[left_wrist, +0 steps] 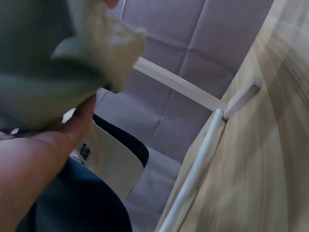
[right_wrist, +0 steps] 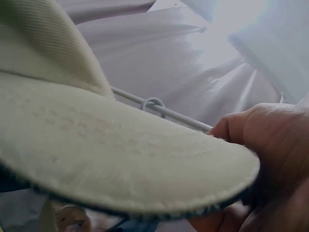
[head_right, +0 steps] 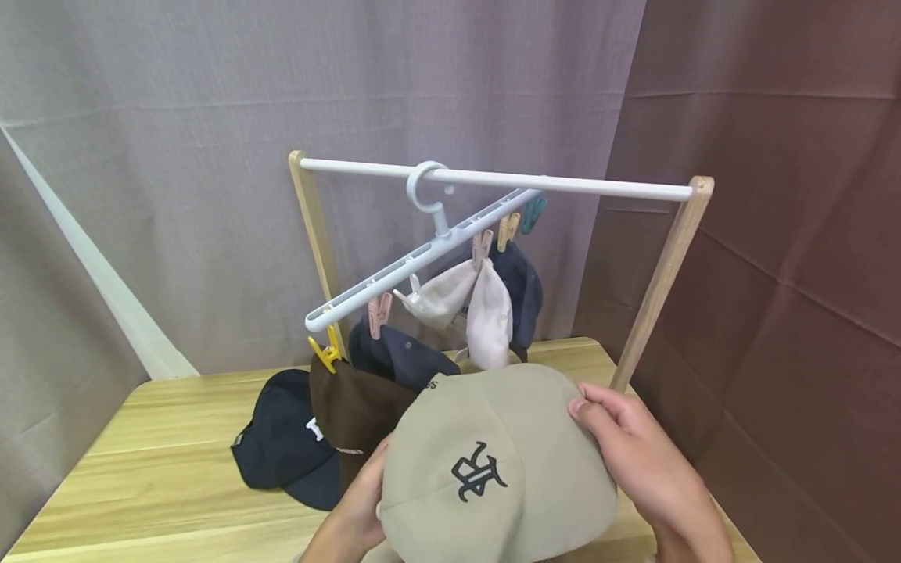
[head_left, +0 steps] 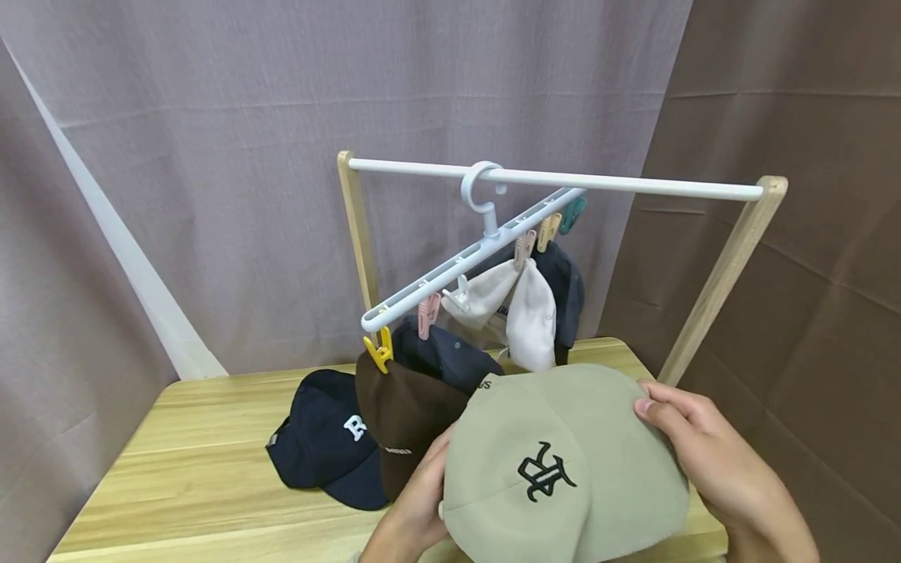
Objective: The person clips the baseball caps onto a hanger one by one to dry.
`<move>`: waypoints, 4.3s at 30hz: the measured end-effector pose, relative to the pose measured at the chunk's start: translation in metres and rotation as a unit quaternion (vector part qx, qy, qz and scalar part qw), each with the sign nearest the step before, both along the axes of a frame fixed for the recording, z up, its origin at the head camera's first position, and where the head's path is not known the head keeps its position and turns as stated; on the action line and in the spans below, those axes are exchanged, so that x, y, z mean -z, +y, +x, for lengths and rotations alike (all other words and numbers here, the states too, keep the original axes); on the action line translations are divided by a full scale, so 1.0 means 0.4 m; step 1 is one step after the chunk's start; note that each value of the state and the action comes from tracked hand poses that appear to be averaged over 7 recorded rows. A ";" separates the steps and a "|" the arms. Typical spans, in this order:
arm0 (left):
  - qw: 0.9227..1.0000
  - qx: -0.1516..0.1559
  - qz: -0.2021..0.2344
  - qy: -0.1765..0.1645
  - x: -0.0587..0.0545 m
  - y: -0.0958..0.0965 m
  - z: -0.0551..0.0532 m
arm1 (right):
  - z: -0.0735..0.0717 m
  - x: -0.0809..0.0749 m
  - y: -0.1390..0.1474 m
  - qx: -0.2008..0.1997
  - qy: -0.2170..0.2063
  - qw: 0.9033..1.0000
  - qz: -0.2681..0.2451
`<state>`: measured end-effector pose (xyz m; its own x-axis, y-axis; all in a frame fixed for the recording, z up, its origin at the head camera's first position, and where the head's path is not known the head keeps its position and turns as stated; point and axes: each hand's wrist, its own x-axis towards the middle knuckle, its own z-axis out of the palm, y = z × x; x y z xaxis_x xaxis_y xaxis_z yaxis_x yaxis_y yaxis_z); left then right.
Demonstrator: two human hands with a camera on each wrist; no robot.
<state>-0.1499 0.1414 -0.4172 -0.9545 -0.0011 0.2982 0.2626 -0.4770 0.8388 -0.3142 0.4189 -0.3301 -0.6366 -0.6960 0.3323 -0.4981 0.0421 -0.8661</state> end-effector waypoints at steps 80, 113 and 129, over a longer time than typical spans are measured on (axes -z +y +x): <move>0.814 -0.231 -0.489 0.213 -0.194 -0.049 0.153 | 0.239 -0.043 -0.185 0.102 0.274 0.956 -0.030; 0.858 -0.302 -0.348 0.227 -0.151 0.024 0.092 | 0.188 -0.029 -0.206 -0.117 0.436 0.892 -0.033; 0.927 -0.299 -0.201 0.103 -0.249 0.012 0.027 | 0.182 -0.042 -0.201 0.000 0.489 0.872 -0.021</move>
<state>-0.1391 0.1462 -0.3175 -0.7414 -0.3619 0.5652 0.5539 0.1454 0.8198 -0.2414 0.3384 -0.3133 -0.0354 -0.6701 0.7415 -0.9994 0.0214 -0.0283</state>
